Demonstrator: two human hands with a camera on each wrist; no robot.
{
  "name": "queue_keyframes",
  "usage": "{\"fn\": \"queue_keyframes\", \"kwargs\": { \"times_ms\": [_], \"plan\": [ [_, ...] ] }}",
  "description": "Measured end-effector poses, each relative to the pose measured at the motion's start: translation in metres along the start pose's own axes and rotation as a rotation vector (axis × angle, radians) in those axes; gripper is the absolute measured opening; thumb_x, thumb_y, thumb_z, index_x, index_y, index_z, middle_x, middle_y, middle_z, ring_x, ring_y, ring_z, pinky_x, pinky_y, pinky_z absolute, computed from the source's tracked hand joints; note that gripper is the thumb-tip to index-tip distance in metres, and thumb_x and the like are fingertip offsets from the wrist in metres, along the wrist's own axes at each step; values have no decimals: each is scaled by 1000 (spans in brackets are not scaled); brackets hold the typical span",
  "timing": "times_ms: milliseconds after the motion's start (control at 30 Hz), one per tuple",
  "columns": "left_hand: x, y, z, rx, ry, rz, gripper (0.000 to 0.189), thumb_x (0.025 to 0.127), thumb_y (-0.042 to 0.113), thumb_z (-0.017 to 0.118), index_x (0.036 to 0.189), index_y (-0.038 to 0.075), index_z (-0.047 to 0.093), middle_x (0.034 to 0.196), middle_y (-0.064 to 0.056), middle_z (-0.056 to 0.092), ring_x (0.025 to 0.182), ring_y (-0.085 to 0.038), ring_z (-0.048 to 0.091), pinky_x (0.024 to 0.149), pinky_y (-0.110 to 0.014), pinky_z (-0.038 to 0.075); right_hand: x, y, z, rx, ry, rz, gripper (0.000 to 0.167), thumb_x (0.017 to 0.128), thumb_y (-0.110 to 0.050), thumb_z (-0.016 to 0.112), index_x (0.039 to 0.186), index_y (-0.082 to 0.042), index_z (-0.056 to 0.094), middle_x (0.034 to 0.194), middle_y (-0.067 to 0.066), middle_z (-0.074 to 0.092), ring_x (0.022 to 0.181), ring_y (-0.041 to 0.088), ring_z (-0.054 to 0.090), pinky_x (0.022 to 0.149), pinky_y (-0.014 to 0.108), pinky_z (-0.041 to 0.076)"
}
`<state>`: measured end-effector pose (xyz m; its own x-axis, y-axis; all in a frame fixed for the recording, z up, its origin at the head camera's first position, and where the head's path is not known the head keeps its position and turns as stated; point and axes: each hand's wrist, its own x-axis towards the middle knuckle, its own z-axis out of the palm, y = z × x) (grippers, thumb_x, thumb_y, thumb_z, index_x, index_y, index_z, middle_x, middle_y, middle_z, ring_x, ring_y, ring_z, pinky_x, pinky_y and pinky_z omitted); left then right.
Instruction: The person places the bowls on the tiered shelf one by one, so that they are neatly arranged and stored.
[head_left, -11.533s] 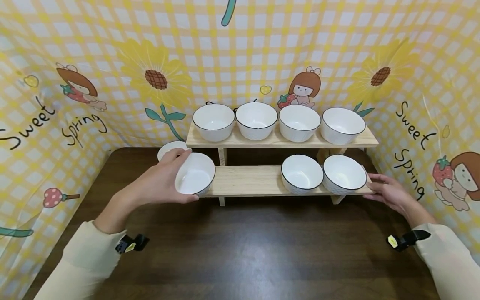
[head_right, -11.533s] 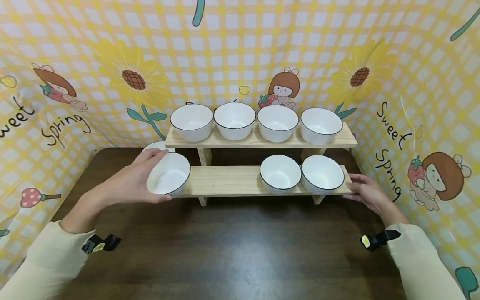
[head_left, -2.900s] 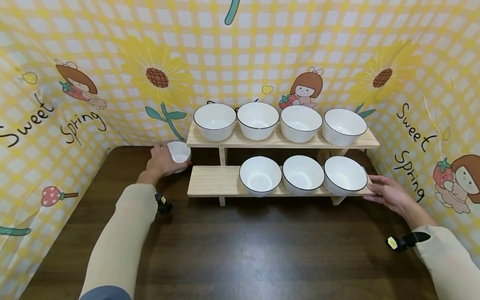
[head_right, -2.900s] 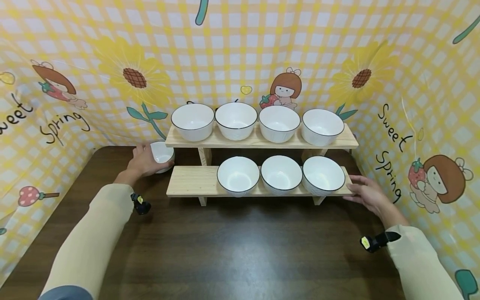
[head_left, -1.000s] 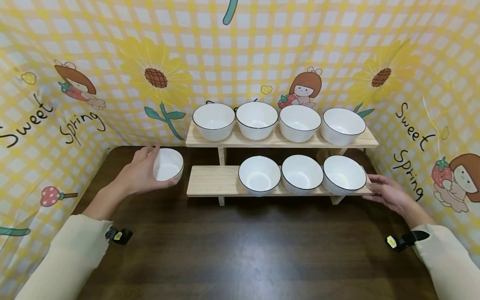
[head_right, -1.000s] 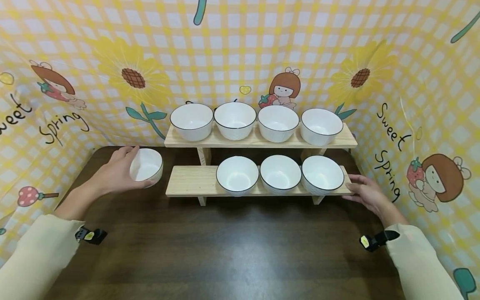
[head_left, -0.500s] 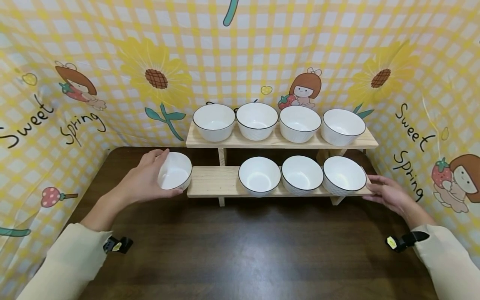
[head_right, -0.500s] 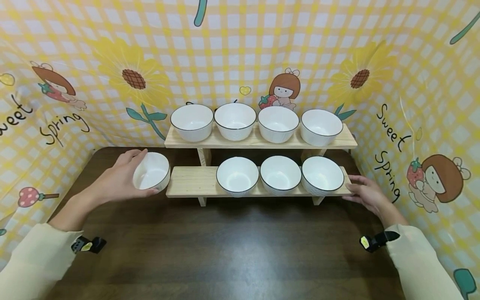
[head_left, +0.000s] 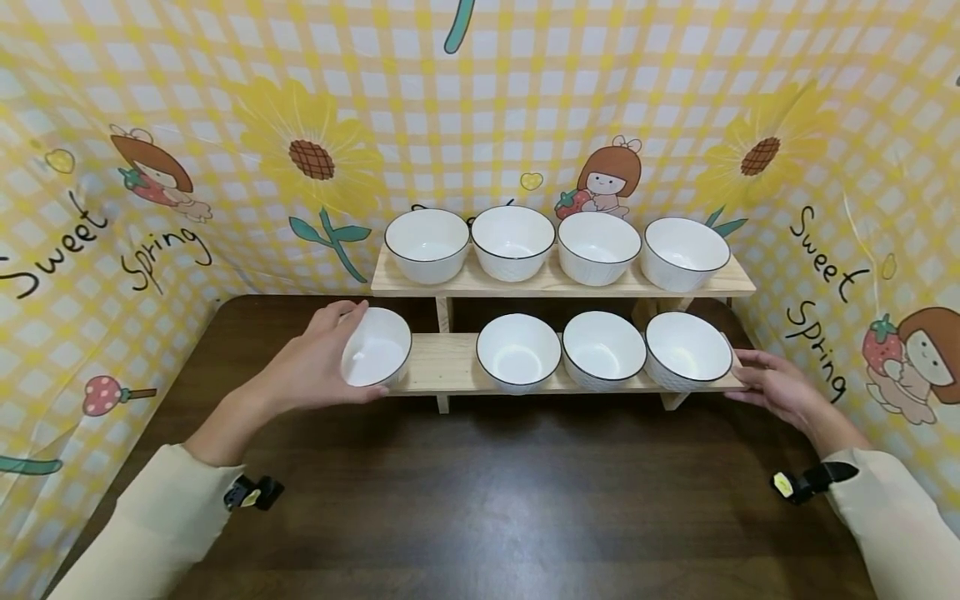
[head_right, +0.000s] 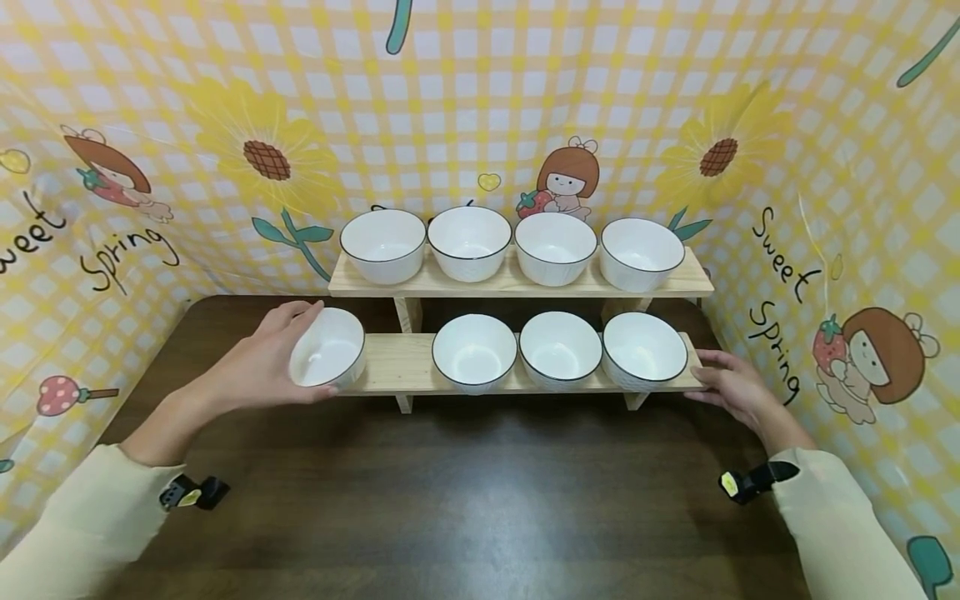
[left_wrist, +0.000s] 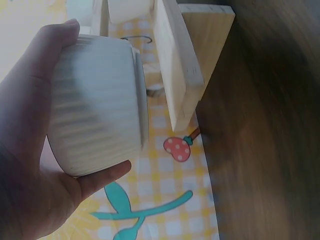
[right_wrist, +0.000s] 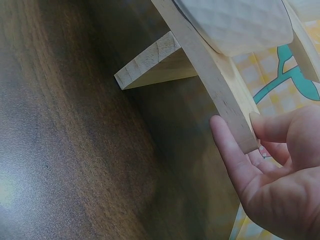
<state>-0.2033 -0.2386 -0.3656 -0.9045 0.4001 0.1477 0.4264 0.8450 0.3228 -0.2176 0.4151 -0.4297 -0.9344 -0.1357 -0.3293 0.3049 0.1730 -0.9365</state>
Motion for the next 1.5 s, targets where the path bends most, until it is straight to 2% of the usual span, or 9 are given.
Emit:
{"fn": "queue_keyframes", "kwargs": {
  "times_ms": [267,567,833,1167,1500],
  "plan": [
    [9,12,12,-20,-23,30,124,70,66,83,160,2,27,155,-23,31,127,-39,46,83,-57,53,0,1,2,13,0,-1,56,106,-2,46,150,17,15,103,-1,58,89,11,69,82,32,59],
    [22,28,28,-23,-60,53,127,69,67,83,162,3,23,156,-23,28,135,-37,38,85,-56,53,0,0,1,17,2,6,56,106,-2,46,150,16,16,102,-3,59,88,10,69,82,32,59],
    [30,35,42,-22,-89,51,126,70,66,82,161,2,24,156,-23,27,139,-36,32,85,-55,54,1,0,1,35,4,10,52,106,-2,47,148,13,21,101,-3,60,89,10,69,82,32,59],
    [38,38,47,-26,-98,33,126,70,67,82,161,1,24,157,-23,26,141,-35,30,89,-56,53,1,0,1,67,-9,0,49,105,-1,48,146,12,24,100,-2,61,88,11,69,81,31,59],
    [42,39,48,-33,-116,12,125,72,68,80,161,2,22,157,-21,26,139,-34,33,87,-54,53,-1,-1,2,40,0,6,48,105,-1,46,146,11,25,101,-3,60,88,10,69,82,32,59]
  ]
}}
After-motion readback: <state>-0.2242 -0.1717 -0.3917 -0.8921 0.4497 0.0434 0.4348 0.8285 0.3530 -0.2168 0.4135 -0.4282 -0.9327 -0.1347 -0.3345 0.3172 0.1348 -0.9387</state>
